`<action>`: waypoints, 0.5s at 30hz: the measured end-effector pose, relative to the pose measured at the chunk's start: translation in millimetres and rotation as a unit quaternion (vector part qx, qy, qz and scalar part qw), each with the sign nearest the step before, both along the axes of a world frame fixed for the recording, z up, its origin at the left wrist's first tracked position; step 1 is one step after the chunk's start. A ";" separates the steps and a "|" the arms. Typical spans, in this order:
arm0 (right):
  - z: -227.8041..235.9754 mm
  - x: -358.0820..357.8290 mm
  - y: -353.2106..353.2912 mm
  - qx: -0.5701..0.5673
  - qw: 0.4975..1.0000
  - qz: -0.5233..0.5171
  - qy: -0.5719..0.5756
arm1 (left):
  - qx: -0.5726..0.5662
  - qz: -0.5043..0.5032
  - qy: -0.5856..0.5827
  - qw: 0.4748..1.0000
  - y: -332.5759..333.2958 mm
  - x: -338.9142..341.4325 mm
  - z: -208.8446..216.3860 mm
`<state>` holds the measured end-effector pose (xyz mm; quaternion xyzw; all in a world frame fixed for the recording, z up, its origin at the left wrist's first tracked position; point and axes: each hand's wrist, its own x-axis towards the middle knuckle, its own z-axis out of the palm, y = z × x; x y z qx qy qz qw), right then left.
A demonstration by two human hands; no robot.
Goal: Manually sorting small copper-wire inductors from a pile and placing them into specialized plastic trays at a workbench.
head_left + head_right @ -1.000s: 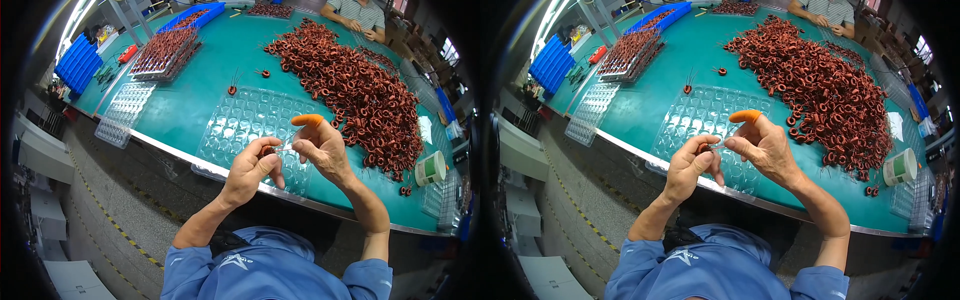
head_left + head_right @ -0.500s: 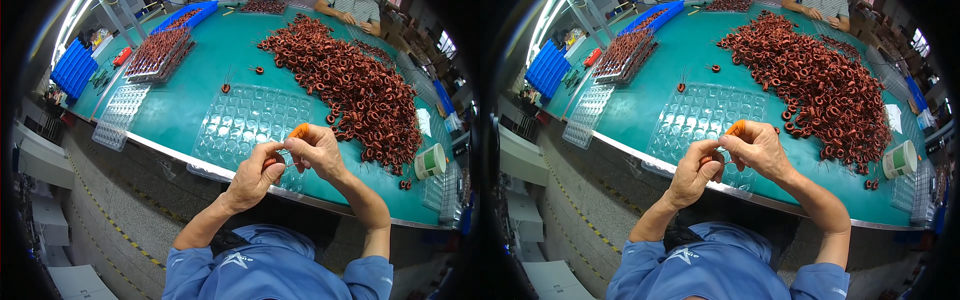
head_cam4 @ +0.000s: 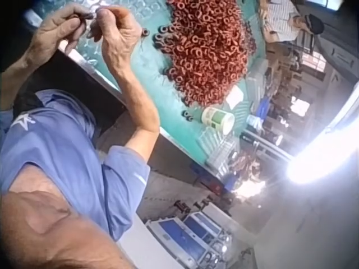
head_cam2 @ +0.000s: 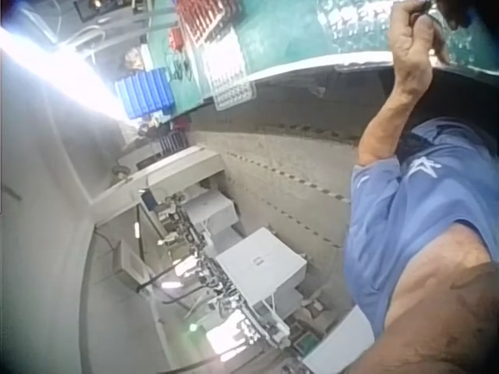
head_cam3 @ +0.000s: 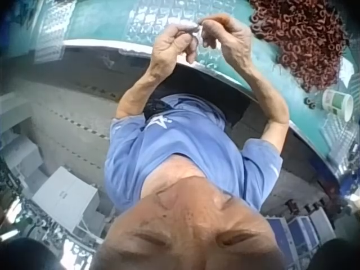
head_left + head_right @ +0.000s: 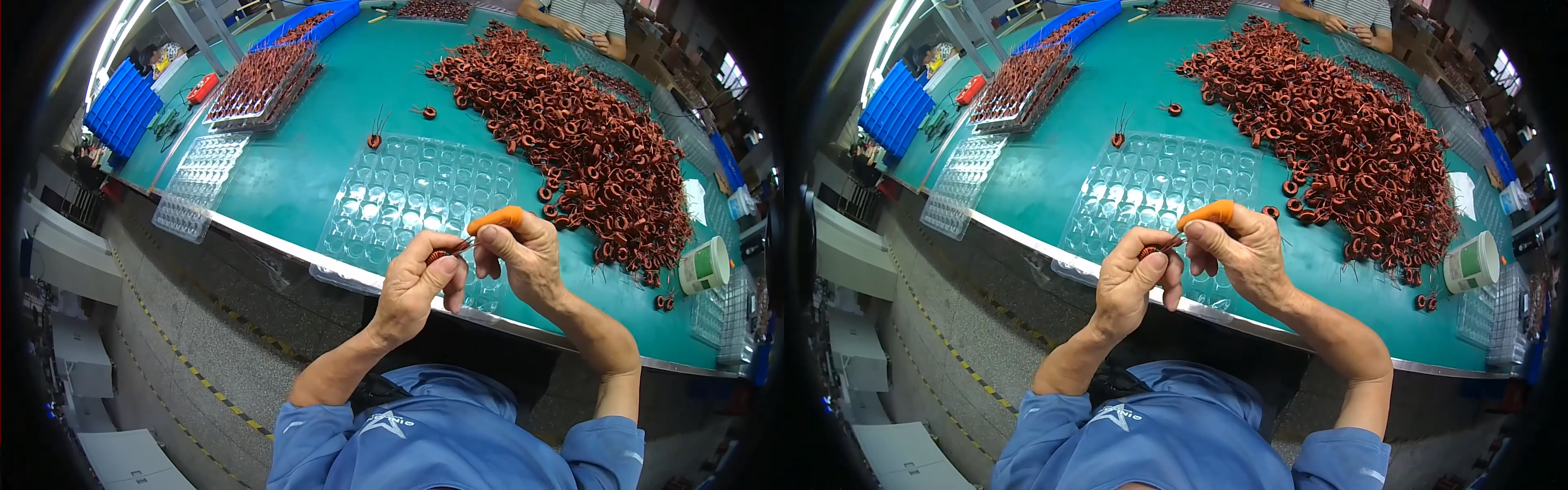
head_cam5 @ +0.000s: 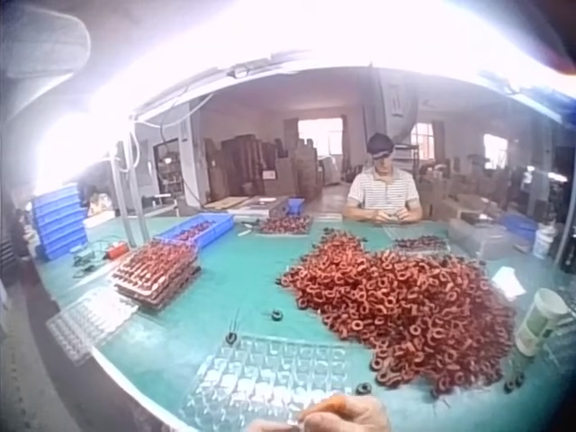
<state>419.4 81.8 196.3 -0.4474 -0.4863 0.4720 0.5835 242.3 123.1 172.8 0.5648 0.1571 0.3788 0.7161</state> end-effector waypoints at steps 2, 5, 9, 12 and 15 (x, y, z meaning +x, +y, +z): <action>-0.1 3.1 5.0 -0.017 0.999 0.020 0.034 | -0.017 0.005 -0.006 1.000 -1.3 2.0 2.5; 0.8 1.9 11.4 -0.007 0.999 -0.026 0.038 | -0.025 0.004 -0.009 1.000 3.1 1.9 1.5; 9.5 21.8 10.8 -0.027 0.993 -0.070 -0.092 | 0.031 0.062 0.023 0.997 8.1 1.8 4.9; 11.3 18.5 7.0 -0.072 0.995 0.007 -0.075 | 0.110 0.073 0.072 0.989 14.8 3.0 1.2; 10.2 8.2 6.7 -0.090 0.995 0.049 -0.021 | 0.164 0.029 0.132 0.977 18.6 3.7 7.7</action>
